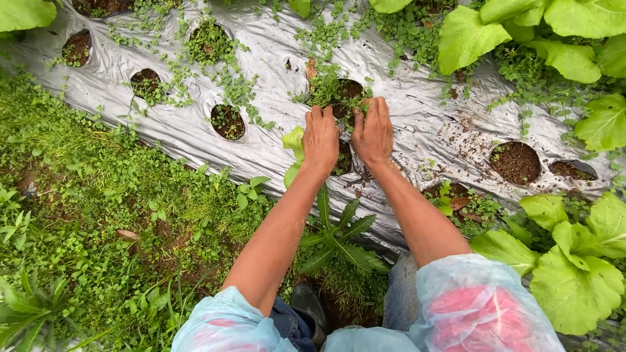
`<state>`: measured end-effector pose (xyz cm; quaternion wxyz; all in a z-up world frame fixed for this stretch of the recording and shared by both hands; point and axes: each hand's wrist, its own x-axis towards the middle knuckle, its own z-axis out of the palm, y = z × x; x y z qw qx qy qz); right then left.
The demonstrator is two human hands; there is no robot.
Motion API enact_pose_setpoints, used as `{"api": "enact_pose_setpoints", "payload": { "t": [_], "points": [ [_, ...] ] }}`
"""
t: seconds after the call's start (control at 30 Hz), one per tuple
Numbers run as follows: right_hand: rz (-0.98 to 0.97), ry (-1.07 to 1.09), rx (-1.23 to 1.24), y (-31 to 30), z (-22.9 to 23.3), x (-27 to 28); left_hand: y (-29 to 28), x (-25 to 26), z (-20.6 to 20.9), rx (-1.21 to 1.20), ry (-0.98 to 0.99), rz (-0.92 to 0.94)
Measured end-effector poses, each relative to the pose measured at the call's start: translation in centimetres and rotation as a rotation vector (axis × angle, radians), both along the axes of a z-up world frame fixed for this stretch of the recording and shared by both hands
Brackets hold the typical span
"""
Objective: The person kneels on the ground and removes small weeds by hand from around the base of leafy green plants growing through holes in a white plastic mulch sheet. The person pulls the weeds and discards them to the side.
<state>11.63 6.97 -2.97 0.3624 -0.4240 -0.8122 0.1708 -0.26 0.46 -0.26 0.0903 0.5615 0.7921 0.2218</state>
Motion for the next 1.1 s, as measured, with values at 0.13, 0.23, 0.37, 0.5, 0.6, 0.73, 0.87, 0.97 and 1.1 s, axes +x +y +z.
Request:
{"api": "enact_pose_setpoints", "payload": {
  "t": [0.13, 0.23, 0.37, 0.5, 0.6, 0.73, 0.87, 0.97, 1.1],
  "points": [
    [-0.014, 0.041, 0.025, -0.3, 0.7, 0.0, -0.1, -0.1, -0.1, 0.004, -0.015, -0.005],
    [-0.048, 0.103, 0.048, -0.2, 0.4, 0.0, 0.0, -0.1, -0.4, 0.019, -0.007, -0.008],
    [-0.132, 0.205, 0.057, 0.4, -0.8, 0.4, 0.1, -0.1, -0.3, 0.038, -0.001, -0.002],
    [-0.139, 0.104, 0.046, -0.5, 0.4, -0.3, 0.1, -0.1, -0.3, 0.038, -0.005, 0.010],
    [-0.097, -0.031, 0.048, -0.9, 1.8, -0.5, -0.1, 0.0, 0.4, 0.012, -0.029, 0.014],
    [-0.137, -0.214, 0.034, -1.6, 3.3, -1.1, -0.2, 0.0, 0.7, 0.033, -0.006, 0.018],
    [-0.147, -0.380, 0.018, 0.9, 0.5, -1.9, 0.4, -1.6, 1.4, -0.027, -0.026, 0.085],
    [-0.118, -0.402, 0.020, 2.4, -1.6, -1.8, -0.1, -2.2, 2.9, -0.078, 0.051, 0.139],
    [0.028, -0.090, 0.010, 2.6, -2.9, -1.8, -0.3, -2.7, 1.5, -0.095, 0.083, 0.159]
  ]
}}
